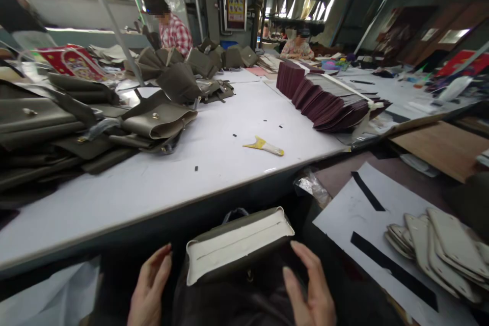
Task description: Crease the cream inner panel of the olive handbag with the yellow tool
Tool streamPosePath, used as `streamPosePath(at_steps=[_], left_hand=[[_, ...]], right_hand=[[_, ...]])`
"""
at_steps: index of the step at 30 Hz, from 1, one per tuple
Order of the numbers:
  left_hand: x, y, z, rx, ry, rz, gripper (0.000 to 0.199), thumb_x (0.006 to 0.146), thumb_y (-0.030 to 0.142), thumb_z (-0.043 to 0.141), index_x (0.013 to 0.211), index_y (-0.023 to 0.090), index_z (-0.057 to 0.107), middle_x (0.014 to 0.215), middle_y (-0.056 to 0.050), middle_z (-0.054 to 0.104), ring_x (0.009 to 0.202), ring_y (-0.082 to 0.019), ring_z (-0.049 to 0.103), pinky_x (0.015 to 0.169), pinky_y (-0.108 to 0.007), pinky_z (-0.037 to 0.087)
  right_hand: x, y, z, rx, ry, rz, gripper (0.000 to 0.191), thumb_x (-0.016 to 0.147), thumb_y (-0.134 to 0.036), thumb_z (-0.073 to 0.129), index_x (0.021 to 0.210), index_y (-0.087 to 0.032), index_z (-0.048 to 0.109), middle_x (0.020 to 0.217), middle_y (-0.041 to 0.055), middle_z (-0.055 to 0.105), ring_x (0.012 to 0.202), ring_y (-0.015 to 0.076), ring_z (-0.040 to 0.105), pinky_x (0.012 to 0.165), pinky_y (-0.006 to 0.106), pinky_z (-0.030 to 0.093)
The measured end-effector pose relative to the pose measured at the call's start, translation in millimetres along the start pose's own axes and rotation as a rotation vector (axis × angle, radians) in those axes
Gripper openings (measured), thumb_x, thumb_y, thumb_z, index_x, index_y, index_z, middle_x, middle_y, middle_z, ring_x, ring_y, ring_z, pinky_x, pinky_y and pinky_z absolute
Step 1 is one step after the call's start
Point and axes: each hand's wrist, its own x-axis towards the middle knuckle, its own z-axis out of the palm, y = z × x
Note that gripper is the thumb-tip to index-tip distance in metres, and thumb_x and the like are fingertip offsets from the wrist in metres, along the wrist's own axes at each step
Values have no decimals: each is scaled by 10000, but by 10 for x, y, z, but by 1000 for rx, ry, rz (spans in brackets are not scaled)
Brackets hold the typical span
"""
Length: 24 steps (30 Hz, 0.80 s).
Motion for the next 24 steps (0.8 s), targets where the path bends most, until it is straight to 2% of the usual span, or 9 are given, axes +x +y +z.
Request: streamPosePath(at_steps=[3, 5, 7, 10, 12, 15, 18, 21, 24], left_hand=[[85, 505, 20, 421, -228, 386, 743, 742, 595, 671, 1382, 275, 472, 1513, -66, 419, 1393, -325, 380, 1184, -547, 271], [135, 811, 227, 670, -436, 623, 858, 696, 563, 737, 1444, 285, 421, 1557, -57, 352, 1428, -314, 324, 1214, -528, 191], [170, 1011, 499, 822, -648, 714, 1018, 628, 558, 797, 1495, 280, 341, 1579, -67, 301, 1451, -304, 282, 1225, -524, 119], [197, 1101, 839, 912, -889, 655, 1123, 611, 511, 816, 1533, 303, 210, 1589, -65, 261, 1453, -291, 281, 1211, -541, 138], [242, 1074, 978, 924, -962, 618, 1110, 641, 428, 799, 1535, 342, 147, 1587, -40, 266, 1445, -283, 302, 1201, -545, 165], [381, 1049, 1128, 873, -1067, 654, 1210, 594, 309, 822, 1530, 375, 59, 1588, -18, 269, 1449, -260, 297, 1215, -516, 95], [507, 1152, 1334, 714, -1252, 628, 1336, 513, 329, 886, 1536, 338, 26, 1596, -50, 248, 1464, -281, 255, 1215, -502, 9], [562, 1321, 1681, 448, -1446, 404, 1192, 614, 460, 844, 1548, 284, 125, 1543, -74, 373, 1416, -303, 347, 1203, -472, 174], [574, 1434, 2110, 231, -1633, 197, 749, 828, 579, 617, 1453, 213, 429, 1319, -82, 615, 1224, -266, 559, 1089, -384, 387]], right_hand=[[117, 228, -63, 210, -58, 465, 558, 887, -489, 600, 1358, -213, 488, 1376, 140, 545, 1215, 315, 580, 1014, 512, 516], [206, 244, 34, 381, -153, 577, 683, 865, -521, 626, 1429, -205, 403, 1427, 152, 506, 1264, 313, 548, 1054, 513, 482], [287, 167, 144, 455, -193, 569, 780, 843, -492, 667, 1482, -203, 325, 1480, 150, 453, 1332, 306, 483, 1108, 508, 424], [358, 15, 244, 460, -172, 535, 860, 804, -417, 717, 1502, -195, 267, 1480, 145, 456, 1349, 288, 465, 1150, 497, 365], [372, -15, 277, 505, -185, 520, 874, 800, -376, 715, 1506, -195, 234, 1468, 138, 471, 1336, 267, 481, 1153, 468, 367], [365, 80, 282, 581, -196, 489, 916, 780, -383, 741, 1513, -221, 217, 1517, 110, 412, 1393, 256, 404, 1188, 453, 300], [357, 256, 239, 788, -232, 518, 869, 774, -492, 741, 1481, -219, 317, 1500, 100, 440, 1387, 258, 409, 1191, 451, 279], [377, 427, 254, 1039, -146, 797, 661, 862, -672, 533, 1306, -182, 546, 1329, 115, 601, 1256, 252, 552, 1105, 445, 401], [419, 526, 411, 1024, -30, 1209, 612, 876, -725, 453, 969, -160, 669, 920, 100, 716, 907, 239, 699, 851, 413, 554]])
